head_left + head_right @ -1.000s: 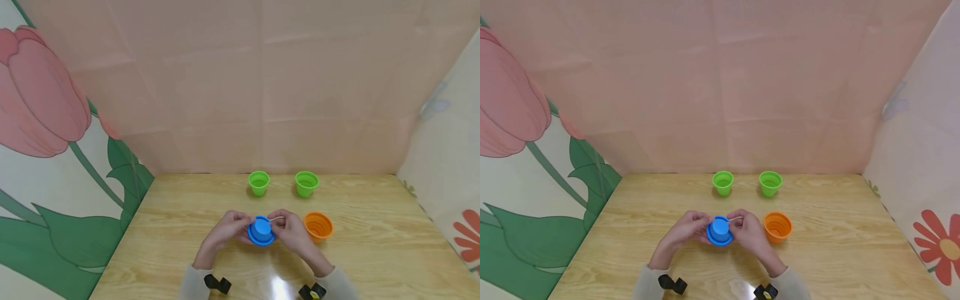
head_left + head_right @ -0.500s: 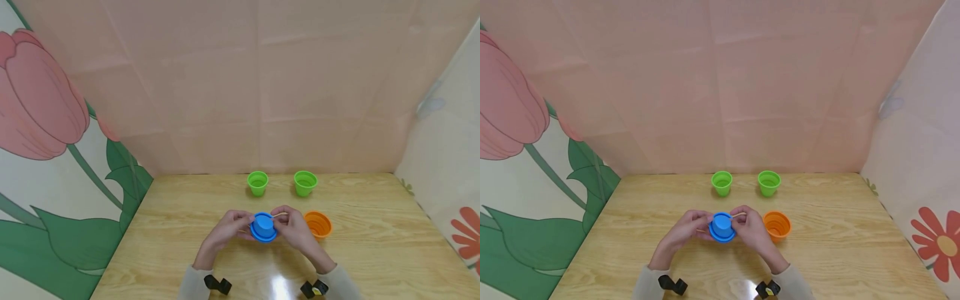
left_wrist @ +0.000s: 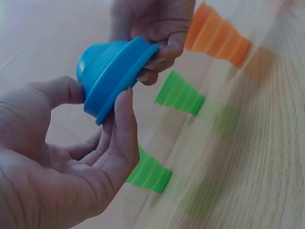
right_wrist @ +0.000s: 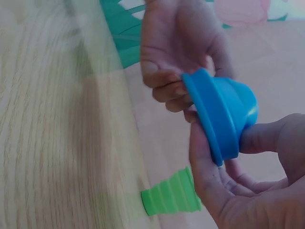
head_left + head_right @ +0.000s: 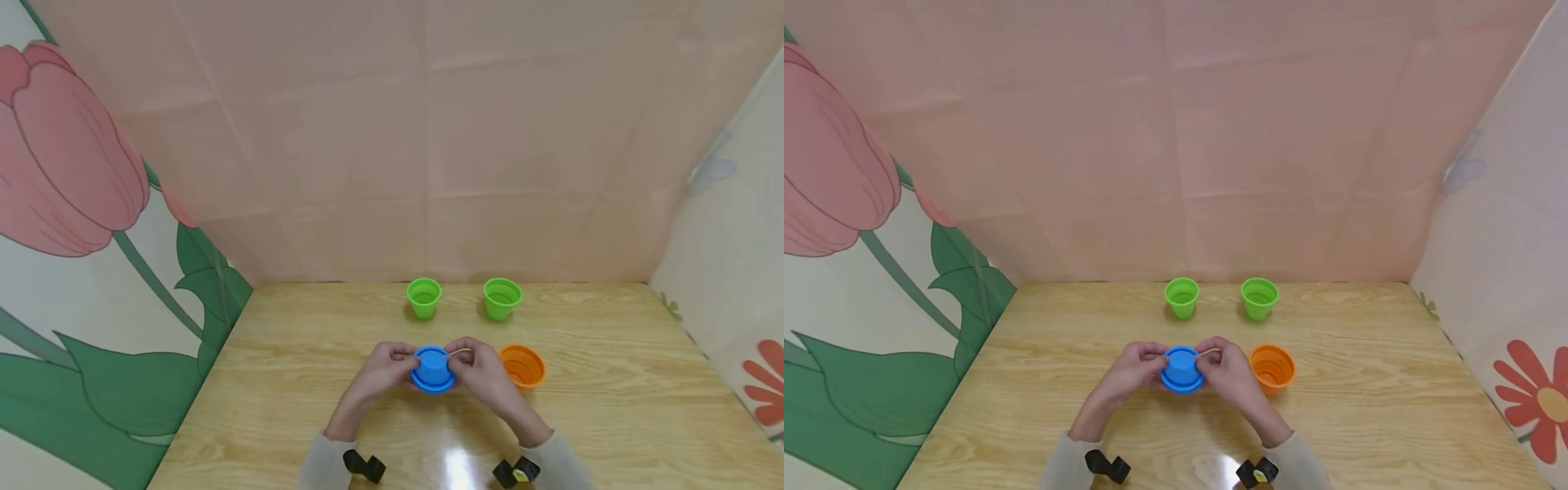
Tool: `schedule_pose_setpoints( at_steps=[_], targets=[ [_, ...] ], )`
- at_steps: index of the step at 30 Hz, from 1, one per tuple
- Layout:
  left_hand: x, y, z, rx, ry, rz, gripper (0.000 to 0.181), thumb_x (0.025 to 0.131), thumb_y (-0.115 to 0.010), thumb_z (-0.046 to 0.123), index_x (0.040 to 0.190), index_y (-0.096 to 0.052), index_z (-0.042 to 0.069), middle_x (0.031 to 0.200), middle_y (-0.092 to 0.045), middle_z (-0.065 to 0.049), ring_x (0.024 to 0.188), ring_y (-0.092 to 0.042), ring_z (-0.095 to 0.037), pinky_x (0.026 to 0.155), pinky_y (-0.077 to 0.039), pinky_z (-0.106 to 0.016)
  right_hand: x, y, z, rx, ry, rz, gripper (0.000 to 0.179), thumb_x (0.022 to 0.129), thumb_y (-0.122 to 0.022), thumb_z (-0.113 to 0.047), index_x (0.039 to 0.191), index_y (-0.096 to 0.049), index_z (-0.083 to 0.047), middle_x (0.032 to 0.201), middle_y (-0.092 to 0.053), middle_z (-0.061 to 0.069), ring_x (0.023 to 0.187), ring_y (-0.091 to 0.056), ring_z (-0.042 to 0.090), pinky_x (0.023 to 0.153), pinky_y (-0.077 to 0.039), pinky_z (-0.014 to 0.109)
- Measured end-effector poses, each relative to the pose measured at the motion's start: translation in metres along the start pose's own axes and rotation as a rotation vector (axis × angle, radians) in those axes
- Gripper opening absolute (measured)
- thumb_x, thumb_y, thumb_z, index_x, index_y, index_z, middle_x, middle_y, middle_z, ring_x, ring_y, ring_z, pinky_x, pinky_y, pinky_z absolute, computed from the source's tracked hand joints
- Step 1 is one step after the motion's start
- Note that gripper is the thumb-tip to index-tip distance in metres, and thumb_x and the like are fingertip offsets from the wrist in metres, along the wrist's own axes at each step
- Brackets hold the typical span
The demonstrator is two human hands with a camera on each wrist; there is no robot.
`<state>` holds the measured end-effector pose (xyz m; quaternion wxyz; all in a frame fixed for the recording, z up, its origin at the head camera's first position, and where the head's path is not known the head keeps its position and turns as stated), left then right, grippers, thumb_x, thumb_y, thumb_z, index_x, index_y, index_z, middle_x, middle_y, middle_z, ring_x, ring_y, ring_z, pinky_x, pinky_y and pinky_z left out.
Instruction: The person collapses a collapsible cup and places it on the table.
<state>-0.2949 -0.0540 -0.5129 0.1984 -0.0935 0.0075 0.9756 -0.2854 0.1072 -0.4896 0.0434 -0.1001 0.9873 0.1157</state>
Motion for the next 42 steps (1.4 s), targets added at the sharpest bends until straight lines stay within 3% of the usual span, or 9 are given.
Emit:
schedule_pose_setpoints(
  at_steps=[3, 8, 12, 25, 28, 33, 38, 42],
  targets=[
    [0.001, 0.004, 0.001, 0.018, -0.008, 0.044, 0.034, 0.098, -0.065, 0.010, 0.126, -0.066, -0.010, 0.104, -0.077, -0.016, 0.079, -0.074, -0.014, 0.074, -0.069, -0.031, 0.002, -0.003, 0.004, 0.072, -0.027, -0.060, 0.031, 0.100, -0.061, -0.004, 0.127, -0.057, 0.010, 0.103, -0.074, 0.015, 0.087, -0.071, 0.016, 0.076, -0.068, 0.032],
    [-0.001, 0.013, 0.001, 0.062, -0.015, 0.107, 0.032, 0.102, -0.063, 0.009, 0.127, -0.066, -0.010, 0.108, -0.076, -0.019, 0.080, -0.073, -0.014, 0.076, -0.069, -0.035, -0.001, -0.011, 0.006, 0.228, -0.056, -0.228, 0.051, 0.102, -0.066, -0.012, 0.142, -0.046, 0.011, 0.117, -0.071, 0.015, 0.101, -0.072, 0.017, 0.095, -0.066, 0.036],
    [0.000, 0.016, 0.001, 0.071, -0.007, 0.120, 0.031, 0.103, -0.062, 0.010, 0.127, -0.067, -0.008, 0.108, -0.076, -0.018, 0.081, -0.073, -0.014, 0.076, -0.069, -0.033, -0.003, -0.013, 0.004, 0.266, -0.063, -0.271, 0.057, 0.100, -0.071, -0.012, 0.144, -0.043, 0.010, 0.116, -0.071, 0.012, 0.102, -0.072, 0.018, 0.098, -0.065, 0.038],
    [-0.002, 0.014, 0.005, 0.092, -0.014, 0.101, 0.032, 0.104, -0.062, 0.012, 0.129, -0.067, -0.007, 0.112, -0.076, -0.018, 0.086, -0.073, -0.015, 0.078, -0.068, -0.034, -0.001, -0.014, 0.007, 0.265, -0.086, -0.224, 0.059, 0.095, -0.073, -0.008, 0.143, -0.043, 0.009, 0.112, -0.072, 0.012, 0.097, -0.071, 0.017, 0.093, -0.065, 0.036],
    [-0.002, 0.006, 0.003, 0.089, -0.008, 0.028, 0.034, 0.107, -0.057, 0.013, 0.133, -0.064, -0.008, 0.119, -0.073, -0.020, 0.090, -0.074, -0.016, 0.085, -0.068, -0.038, 0.000, -0.010, 0.012, 0.227, -0.104, -0.164, 0.058, 0.094, -0.073, -0.006, 0.142, -0.045, 0.008, 0.111, -0.071, 0.014, 0.094, -0.070, 0.018, 0.090, -0.065, 0.035],
    [-0.003, -0.007, 0.000, 0.007, 0.006, -0.102, 0.039, 0.110, -0.053, 0.016, 0.141, -0.058, -0.008, 0.132, -0.068, -0.022, 0.102, -0.073, -0.018, 0.100, -0.065, -0.046, 0.002, -0.001, 0.015, 0.184, -0.118, -0.030, 0.051, 0.091, -0.071, 0.000, 0.136, -0.050, 0.008, 0.103, -0.068, 0.014, 0.087, -0.065, 0.017, 0.076, -0.063, 0.028],
    [-0.004, -0.012, 0.001, -0.053, -0.003, -0.178, 0.045, 0.105, -0.061, 0.012, 0.145, -0.055, -0.008, 0.139, -0.066, -0.026, 0.109, -0.073, -0.018, 0.107, -0.060, -0.051, 0.003, 0.003, 0.013, 0.179, -0.116, 0.025, 0.048, 0.089, -0.071, 0.003, 0.133, -0.053, 0.007, 0.099, -0.068, 0.013, 0.084, -0.064, 0.018, 0.072, -0.062, 0.026],
    [-0.003, -0.013, 0.001, -0.065, -0.006, -0.180, 0.049, 0.103, -0.064, 0.009, 0.146, -0.053, -0.010, 0.138, -0.065, -0.025, 0.109, -0.073, -0.018, 0.108, -0.059, -0.052, 0.003, 0.005, 0.012, 0.165, -0.109, 0.030, 0.047, 0.090, -0.071, 0.002, 0.133, -0.053, 0.006, 0.099, -0.067, 0.013, 0.084, -0.064, 0.018, 0.073, -0.062, 0.028]
  ],
)
Point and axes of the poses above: each hand's wrist, its own x-axis towards the middle knuckle, its own y-axis out of the back of the hand, z = x × y, the point moved 10 cm from there along x, towards the middle knuckle
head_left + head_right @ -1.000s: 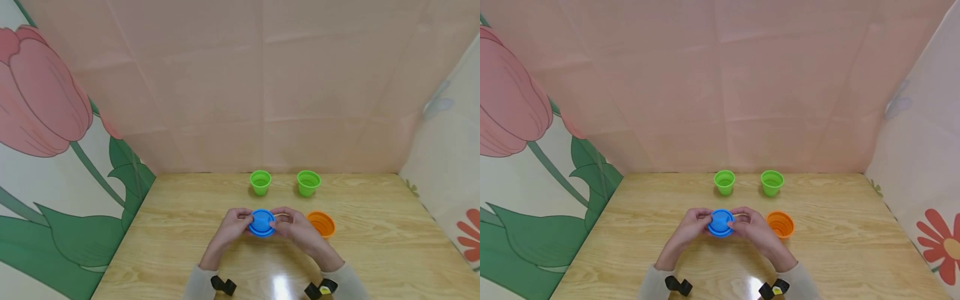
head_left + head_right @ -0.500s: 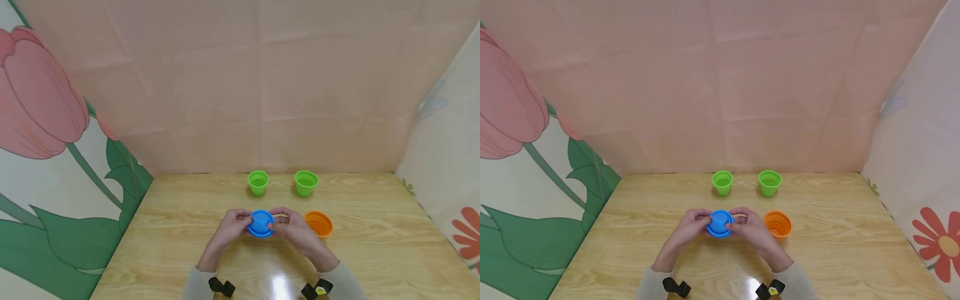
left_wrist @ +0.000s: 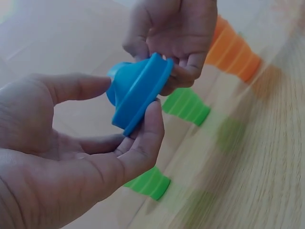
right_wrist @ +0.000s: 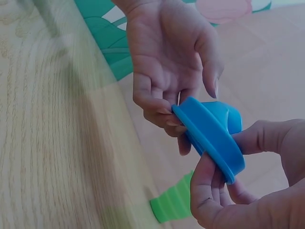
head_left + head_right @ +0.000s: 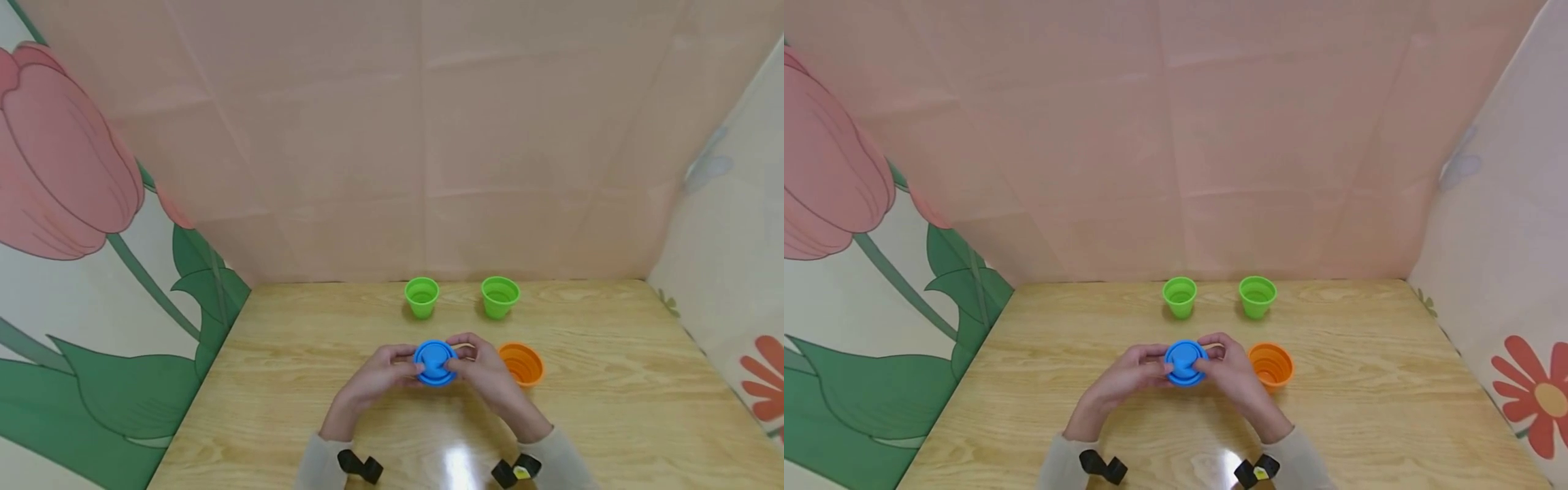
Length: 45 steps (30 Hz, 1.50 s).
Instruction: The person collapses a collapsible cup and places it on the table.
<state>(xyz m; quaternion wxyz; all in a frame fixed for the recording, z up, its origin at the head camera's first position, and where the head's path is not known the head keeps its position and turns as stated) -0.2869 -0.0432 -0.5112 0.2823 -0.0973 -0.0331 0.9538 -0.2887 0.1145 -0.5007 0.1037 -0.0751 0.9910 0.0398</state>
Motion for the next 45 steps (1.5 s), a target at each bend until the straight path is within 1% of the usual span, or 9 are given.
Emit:
schedule_pose_setpoints(
  at_steps=[5, 8, 13, 16, 19, 26, 33, 40, 45],
  targets=[
    [0.000, 0.002, -0.001, -0.008, 0.010, 0.049, 0.050, 0.101, -0.067, 0.008, 0.145, -0.053, -0.010, 0.130, -0.068, -0.021, 0.104, -0.072, -0.017, 0.102, -0.063, -0.046, -0.002, -0.001, -0.001, -0.027, 0.003, -0.011, 0.045, 0.092, -0.070, 0.000, 0.133, -0.054, 0.006, 0.103, -0.067, 0.015, 0.086, -0.064, 0.018, 0.076, -0.063, 0.030],
    [0.001, 0.005, -0.002, 0.003, 0.020, 0.092, 0.047, 0.100, -0.067, 0.008, 0.143, -0.056, -0.008, 0.125, -0.071, -0.018, 0.102, -0.073, -0.016, 0.098, -0.065, -0.042, -0.002, -0.004, -0.002, -0.032, 0.006, -0.030, 0.044, 0.094, -0.070, -0.002, 0.134, -0.054, 0.006, 0.110, -0.068, 0.018, 0.091, -0.066, 0.018, 0.080, -0.063, 0.032],
    [0.001, 0.010, -0.001, 0.015, 0.025, 0.156, 0.043, 0.099, -0.066, 0.006, 0.141, -0.060, -0.005, 0.121, -0.074, -0.016, 0.101, -0.073, -0.015, 0.100, -0.064, -0.045, -0.001, -0.009, -0.003, -0.034, 0.005, -0.067, 0.051, 0.094, -0.077, -0.012, 0.137, -0.055, 0.003, 0.125, -0.068, 0.022, 0.102, -0.069, 0.020, 0.088, -0.063, 0.031],
    [0.001, 0.011, -0.001, 0.013, 0.021, 0.162, 0.044, 0.099, -0.066, 0.006, 0.141, -0.060, -0.005, 0.122, -0.074, -0.016, 0.101, -0.073, -0.016, 0.103, -0.063, -0.048, -0.001, -0.009, -0.002, -0.048, 0.003, -0.086, 0.060, 0.090, -0.084, -0.018, 0.139, -0.055, 0.000, 0.128, -0.067, 0.021, 0.105, -0.070, 0.021, 0.087, -0.062, 0.026],
    [0.001, 0.010, 0.000, 0.023, 0.019, 0.158, 0.044, 0.100, -0.067, 0.006, 0.141, -0.059, -0.006, 0.123, -0.073, -0.016, 0.102, -0.073, -0.016, 0.101, -0.064, -0.046, -0.001, -0.009, -0.001, -0.049, 0.000, -0.101, 0.065, 0.087, -0.088, -0.020, 0.139, -0.054, 0.000, 0.124, -0.068, 0.019, 0.102, -0.070, 0.021, 0.084, -0.062, 0.025],
    [0.001, 0.008, 0.001, 0.079, 0.016, 0.177, 0.046, 0.098, -0.070, 0.006, 0.141, -0.059, -0.005, 0.124, -0.072, -0.017, 0.103, -0.072, -0.018, 0.099, -0.065, -0.047, 0.001, -0.007, 0.004, -0.048, -0.001, -0.106, 0.066, 0.085, -0.090, -0.018, 0.136, -0.053, 0.001, 0.114, -0.070, 0.015, 0.096, -0.069, 0.020, 0.079, -0.061, 0.024],
    [0.004, 0.006, 0.001, 0.105, 0.005, 0.175, 0.044, 0.098, -0.069, 0.003, 0.140, -0.060, -0.005, 0.123, -0.072, -0.018, 0.104, -0.072, -0.019, 0.101, -0.063, -0.051, 0.002, -0.005, 0.003, -0.067, -0.013, -0.061, 0.065, 0.082, -0.091, -0.014, 0.133, -0.054, 0.001, 0.112, -0.068, 0.016, 0.094, -0.066, 0.020, 0.077, -0.060, 0.022],
    [0.004, 0.005, 0.001, 0.123, 0.007, 0.186, 0.045, 0.097, -0.069, 0.000, 0.140, -0.060, -0.007, 0.121, -0.072, -0.018, 0.104, -0.072, -0.019, 0.096, -0.066, -0.043, 0.002, -0.005, 0.006, -0.109, -0.020, -0.028, 0.066, 0.080, -0.091, -0.011, 0.134, -0.055, 0.001, 0.112, -0.067, 0.016, 0.093, -0.063, 0.021, 0.074, -0.059, 0.022],
    [0.002, 0.005, -0.001, 0.135, 0.023, 0.193, 0.042, 0.097, -0.068, 0.000, 0.139, -0.061, -0.005, 0.119, -0.073, -0.017, 0.103, -0.072, -0.019, 0.097, -0.066, -0.045, 0.002, -0.005, 0.010, -0.141, -0.024, -0.004, 0.066, 0.078, -0.091, -0.009, 0.134, -0.055, 0.000, 0.112, -0.065, 0.015, 0.092, -0.062, 0.021, 0.072, -0.058, 0.023]
  ],
)
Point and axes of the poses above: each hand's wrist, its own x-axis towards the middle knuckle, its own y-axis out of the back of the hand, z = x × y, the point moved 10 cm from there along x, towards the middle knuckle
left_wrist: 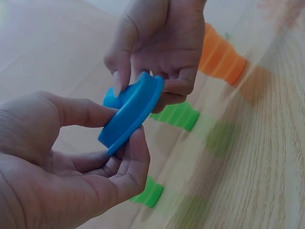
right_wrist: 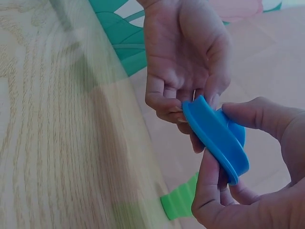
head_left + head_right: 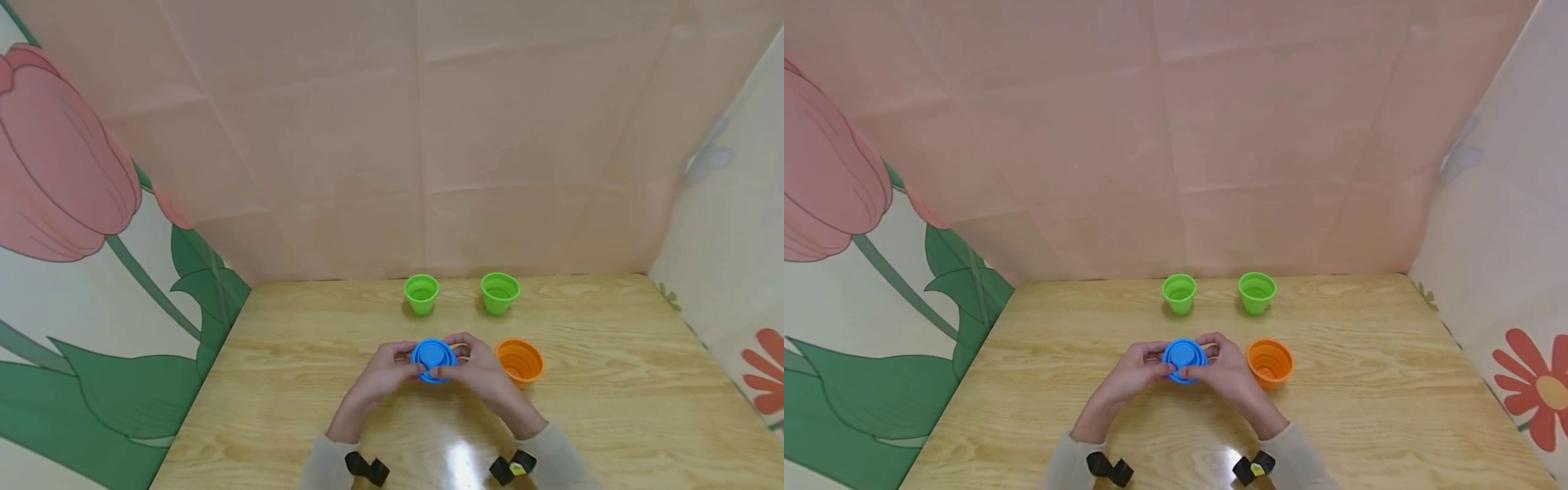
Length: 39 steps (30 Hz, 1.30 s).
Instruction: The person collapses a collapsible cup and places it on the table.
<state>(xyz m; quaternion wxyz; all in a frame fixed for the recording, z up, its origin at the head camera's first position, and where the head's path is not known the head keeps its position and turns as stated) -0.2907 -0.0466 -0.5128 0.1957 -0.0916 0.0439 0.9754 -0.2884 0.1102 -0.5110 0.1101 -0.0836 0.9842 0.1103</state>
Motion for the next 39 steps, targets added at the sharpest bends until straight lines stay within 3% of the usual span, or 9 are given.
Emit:
schedule_pose_setpoints(
  at_steps=[10, 29, 39],
  targets=[
    [-0.0013, -0.0021, 0.0019, 0.009, -0.016, 0.004, 0.042, 0.097, -0.069, 0.000, 0.138, -0.062, -0.007, 0.116, -0.072, -0.016, 0.100, -0.072, -0.017, 0.095, -0.066, -0.046, -0.0027, 0.0019, -0.0030, -0.009, 0.009, 0.032, 0.065, 0.075, -0.091, -0.006, 0.131, -0.058, -0.001, 0.107, -0.065, 0.015, 0.088, -0.061, 0.022, 0.069, -0.056, 0.022],
    [0.0006, -0.0021, -0.0018, 0.021, 0.009, 0.025, 0.043, 0.097, -0.070, 0.002, 0.139, -0.062, -0.004, 0.117, -0.070, -0.015, 0.100, -0.072, -0.018, 0.097, -0.065, -0.047, -0.0029, 0.0031, -0.0047, -0.005, 0.022, 0.054, 0.062, 0.074, -0.090, -0.003, 0.128, -0.059, 0.000, 0.106, -0.064, 0.015, 0.084, -0.061, 0.021, 0.067, -0.054, 0.021],
    [-0.0022, 0.0001, 0.0041, -0.027, -0.028, -0.010, 0.044, 0.097, -0.070, 0.001, 0.139, -0.061, -0.007, 0.122, -0.070, -0.019, 0.104, -0.071, -0.019, 0.097, -0.066, -0.044, -0.0027, 0.0019, -0.0036, 0.008, 0.010, 0.024, 0.061, 0.078, -0.087, -0.001, 0.131, -0.057, -0.002, 0.110, -0.062, 0.015, 0.087, -0.062, 0.022, 0.069, -0.056, 0.022]
  ],
)
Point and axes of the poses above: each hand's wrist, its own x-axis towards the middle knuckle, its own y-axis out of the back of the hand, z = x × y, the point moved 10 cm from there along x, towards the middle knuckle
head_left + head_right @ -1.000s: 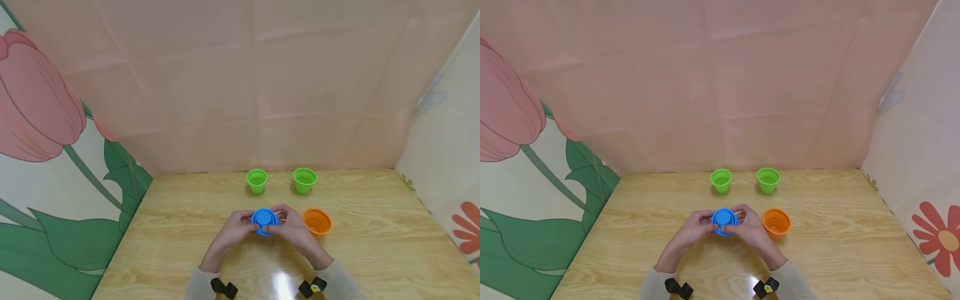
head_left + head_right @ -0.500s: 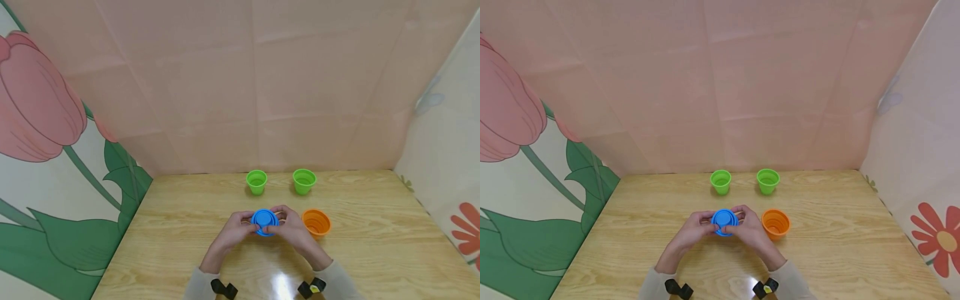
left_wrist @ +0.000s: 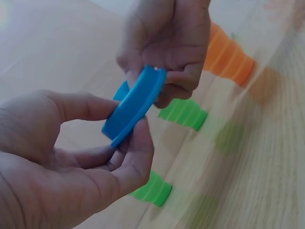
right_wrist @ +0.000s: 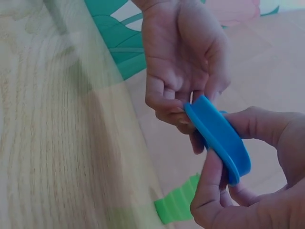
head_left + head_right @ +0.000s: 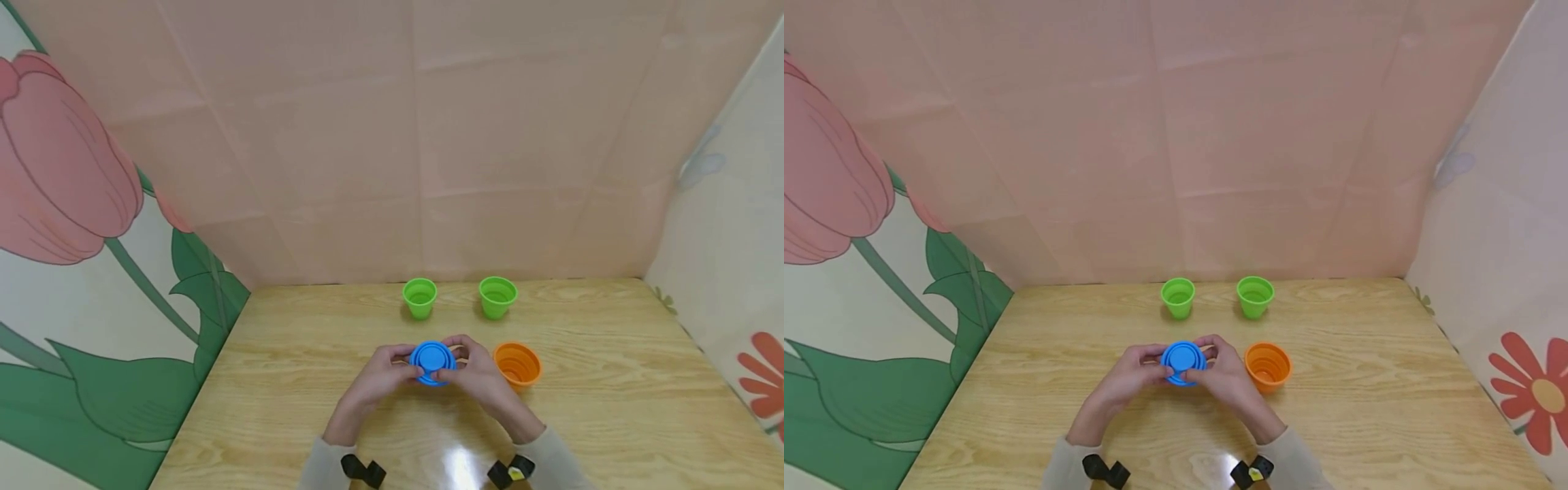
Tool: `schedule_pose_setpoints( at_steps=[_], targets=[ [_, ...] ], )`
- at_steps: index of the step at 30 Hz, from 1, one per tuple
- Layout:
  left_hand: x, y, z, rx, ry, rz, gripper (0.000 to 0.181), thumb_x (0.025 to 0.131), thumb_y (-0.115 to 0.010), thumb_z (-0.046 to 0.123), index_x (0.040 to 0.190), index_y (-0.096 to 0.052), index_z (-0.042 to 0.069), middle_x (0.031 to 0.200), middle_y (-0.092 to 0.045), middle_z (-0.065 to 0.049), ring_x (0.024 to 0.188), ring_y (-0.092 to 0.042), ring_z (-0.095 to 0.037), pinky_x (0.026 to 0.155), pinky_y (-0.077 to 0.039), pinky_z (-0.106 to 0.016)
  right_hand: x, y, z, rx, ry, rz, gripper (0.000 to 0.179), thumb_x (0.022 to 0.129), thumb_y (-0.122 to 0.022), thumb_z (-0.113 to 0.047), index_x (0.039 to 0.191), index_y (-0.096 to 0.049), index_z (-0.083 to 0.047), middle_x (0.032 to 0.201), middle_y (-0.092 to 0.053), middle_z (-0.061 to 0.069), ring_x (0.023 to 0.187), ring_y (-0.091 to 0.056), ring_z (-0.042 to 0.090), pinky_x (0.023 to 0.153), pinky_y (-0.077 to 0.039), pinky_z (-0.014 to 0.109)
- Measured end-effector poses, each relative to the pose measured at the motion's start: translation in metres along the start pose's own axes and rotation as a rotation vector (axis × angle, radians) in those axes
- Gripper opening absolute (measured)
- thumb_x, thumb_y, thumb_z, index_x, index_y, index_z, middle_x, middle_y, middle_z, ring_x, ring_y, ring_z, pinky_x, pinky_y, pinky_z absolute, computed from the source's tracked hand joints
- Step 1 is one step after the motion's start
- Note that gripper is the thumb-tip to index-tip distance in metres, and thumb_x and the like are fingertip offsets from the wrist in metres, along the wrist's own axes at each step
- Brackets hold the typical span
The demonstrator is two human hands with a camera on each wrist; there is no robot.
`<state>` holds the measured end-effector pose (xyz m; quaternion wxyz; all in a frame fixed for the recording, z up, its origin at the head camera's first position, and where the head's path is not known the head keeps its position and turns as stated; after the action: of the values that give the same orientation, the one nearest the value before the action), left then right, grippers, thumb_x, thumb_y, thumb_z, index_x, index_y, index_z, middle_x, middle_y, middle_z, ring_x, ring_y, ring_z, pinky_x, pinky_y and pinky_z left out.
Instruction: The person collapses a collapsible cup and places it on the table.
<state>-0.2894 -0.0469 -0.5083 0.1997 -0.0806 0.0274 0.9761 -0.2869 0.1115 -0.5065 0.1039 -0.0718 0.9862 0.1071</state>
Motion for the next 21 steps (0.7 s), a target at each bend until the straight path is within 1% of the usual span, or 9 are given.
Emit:
schedule_pose_setpoints(
  at_steps=[3, 6, 10, 11, 14, 17, 19, 21],
  targets=[
    [-0.001, 0.002, 0.001, 0.004, -0.010, -0.024, 0.045, 0.097, -0.070, 0.002, 0.140, -0.061, -0.007, 0.128, -0.069, -0.021, 0.108, -0.070, -0.020, 0.097, -0.066, -0.040, 0.001, -0.001, 0.001, 0.020, -0.004, -0.027, 0.060, 0.079, -0.088, -0.003, 0.130, -0.058, -0.002, 0.108, -0.064, 0.015, 0.087, -0.064, 0.022, 0.072, -0.058, 0.023],
    [-0.001, 0.005, 0.000, 0.018, -0.005, -0.037, 0.044, 0.097, -0.071, 0.003, 0.140, -0.062, -0.006, 0.131, -0.069, -0.020, 0.109, -0.070, -0.019, 0.096, -0.066, -0.038, 0.002, -0.003, 0.002, 0.046, 0.005, -0.062, 0.061, 0.079, -0.090, -0.005, 0.131, -0.058, -0.001, 0.107, -0.066, 0.014, 0.088, -0.067, 0.021, 0.074, -0.060, 0.024],
    [-0.001, 0.010, -0.003, 0.020, 0.011, -0.052, 0.044, 0.096, -0.071, 0.001, 0.139, -0.063, -0.005, 0.127, -0.070, -0.019, 0.103, -0.071, -0.017, 0.095, -0.066, -0.039, 0.002, -0.005, 0.004, 0.078, 0.023, -0.093, 0.062, 0.080, -0.092, -0.010, 0.132, -0.058, -0.001, 0.107, -0.068, 0.014, 0.090, -0.068, 0.021, 0.075, -0.062, 0.026],
    [-0.001, 0.011, -0.004, 0.017, 0.013, -0.059, 0.044, 0.096, -0.071, 0.001, 0.139, -0.063, -0.006, 0.126, -0.070, -0.020, 0.102, -0.071, -0.016, 0.095, -0.066, -0.039, 0.002, -0.006, 0.004, 0.088, 0.027, -0.102, 0.062, 0.081, -0.091, -0.011, 0.132, -0.058, -0.001, 0.107, -0.067, 0.014, 0.092, -0.069, 0.021, 0.077, -0.064, 0.028],
    [0.000, 0.012, -0.005, 0.011, 0.017, -0.076, 0.044, 0.096, -0.069, -0.002, 0.139, -0.062, -0.007, 0.125, -0.070, -0.020, 0.100, -0.071, -0.015, 0.095, -0.066, -0.039, 0.003, -0.007, 0.004, 0.108, 0.036, -0.116, 0.057, 0.085, -0.088, -0.011, 0.132, -0.059, 0.001, 0.107, -0.068, 0.015, 0.091, -0.070, 0.020, 0.079, -0.067, 0.034],
    [0.000, 0.013, -0.007, -0.016, 0.028, -0.087, 0.044, 0.098, -0.067, -0.002, 0.141, -0.060, -0.007, 0.128, -0.068, -0.021, 0.102, -0.071, -0.016, 0.098, -0.066, -0.039, 0.003, -0.005, 0.004, 0.125, 0.031, -0.118, 0.050, 0.089, -0.083, -0.009, 0.132, -0.061, 0.002, 0.108, -0.069, 0.016, 0.090, -0.071, 0.020, 0.083, -0.069, 0.040],
    [0.000, 0.014, -0.009, -0.034, 0.039, -0.083, 0.044, 0.099, -0.066, 0.000, 0.142, -0.059, -0.007, 0.131, -0.067, -0.020, 0.102, -0.071, -0.016, 0.098, -0.065, -0.039, 0.003, -0.004, 0.004, 0.132, 0.026, -0.117, 0.045, 0.093, -0.079, -0.008, 0.132, -0.062, 0.003, 0.109, -0.070, 0.018, 0.090, -0.072, 0.020, 0.085, -0.069, 0.042],
    [0.001, 0.015, -0.011, -0.039, 0.045, -0.078, 0.044, 0.100, -0.066, 0.001, 0.143, -0.058, -0.006, 0.128, -0.066, -0.019, 0.101, -0.071, -0.016, 0.098, -0.065, -0.040, 0.004, -0.004, 0.003, 0.146, 0.019, -0.126, 0.041, 0.096, -0.074, -0.006, 0.134, -0.061, 0.004, 0.112, -0.070, 0.019, 0.091, -0.073, 0.020, 0.089, -0.068, 0.046]
  ],
)
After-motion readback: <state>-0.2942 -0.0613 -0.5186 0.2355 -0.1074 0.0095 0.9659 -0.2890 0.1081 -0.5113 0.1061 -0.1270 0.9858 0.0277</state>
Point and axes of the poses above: each hand's wrist, its own x-axis towards the middle knuckle, its own y-axis out of the back of the hand, z = x × y, the point moved 10 cm from there along x, towards the middle knuckle
